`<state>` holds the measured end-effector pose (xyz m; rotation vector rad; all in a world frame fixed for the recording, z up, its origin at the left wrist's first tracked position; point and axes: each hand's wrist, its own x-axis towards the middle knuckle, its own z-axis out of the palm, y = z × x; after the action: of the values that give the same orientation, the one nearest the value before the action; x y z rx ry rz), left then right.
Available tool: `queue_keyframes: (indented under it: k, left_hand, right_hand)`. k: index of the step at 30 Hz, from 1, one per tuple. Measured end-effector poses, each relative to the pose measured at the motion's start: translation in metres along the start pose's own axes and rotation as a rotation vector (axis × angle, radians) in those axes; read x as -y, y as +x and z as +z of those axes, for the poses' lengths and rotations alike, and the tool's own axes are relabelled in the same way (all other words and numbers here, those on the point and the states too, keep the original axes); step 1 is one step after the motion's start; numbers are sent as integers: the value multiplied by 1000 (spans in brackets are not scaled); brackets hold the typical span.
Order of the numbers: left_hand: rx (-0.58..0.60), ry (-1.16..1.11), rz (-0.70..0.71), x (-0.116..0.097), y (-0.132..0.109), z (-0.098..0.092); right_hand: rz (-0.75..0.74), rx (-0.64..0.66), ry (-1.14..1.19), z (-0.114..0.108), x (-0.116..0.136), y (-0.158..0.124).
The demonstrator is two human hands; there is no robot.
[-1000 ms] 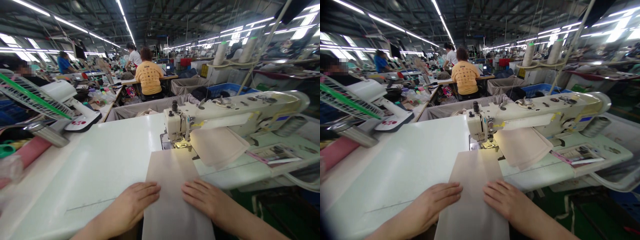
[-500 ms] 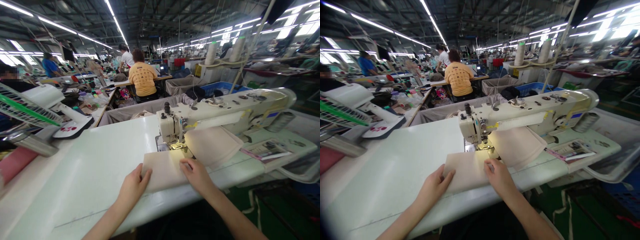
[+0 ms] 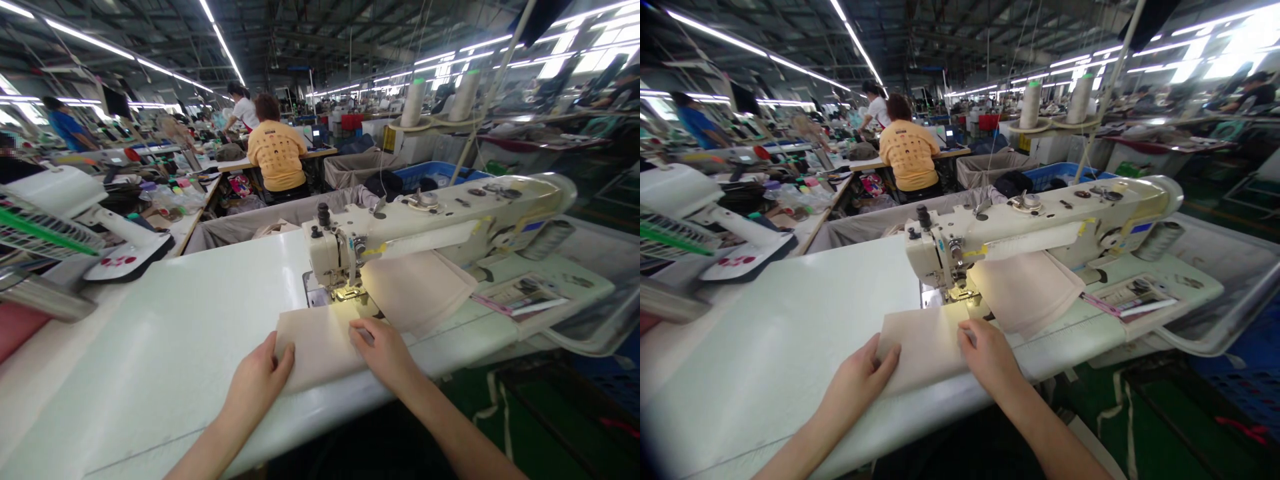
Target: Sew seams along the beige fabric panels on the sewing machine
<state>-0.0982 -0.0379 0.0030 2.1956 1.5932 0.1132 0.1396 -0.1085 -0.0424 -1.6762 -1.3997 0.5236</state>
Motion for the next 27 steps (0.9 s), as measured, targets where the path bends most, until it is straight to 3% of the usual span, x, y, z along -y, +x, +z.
queue_keyframes:
  k: [17, 19, 21, 23, 25, 27]
  left_hand:
    - [47, 184, -33, -13, 1, -5]
    - [61, 264, -32, -14, 1, -6]
    - [-1, 341, -18, -16, 2, -7]
    - [-179, 379, 66, -18, 4, -5]
    - [-336, 350, 276, -22, 8, 2]
    - [-316, 246, 521, -29, 12, 15]
  right_hand:
    - [61, 20, -106, -2, 7, 5]
    - [40, 36, -164, -4, 10, 6]
    - [-35, 43, -278, -9, 13, 6]
    - [-165, 32, -386, -16, 15, 5]
    - [-303, 38, -414, -22, 12, 4]
    - [-398, 80, -375, -25, 7, 2]
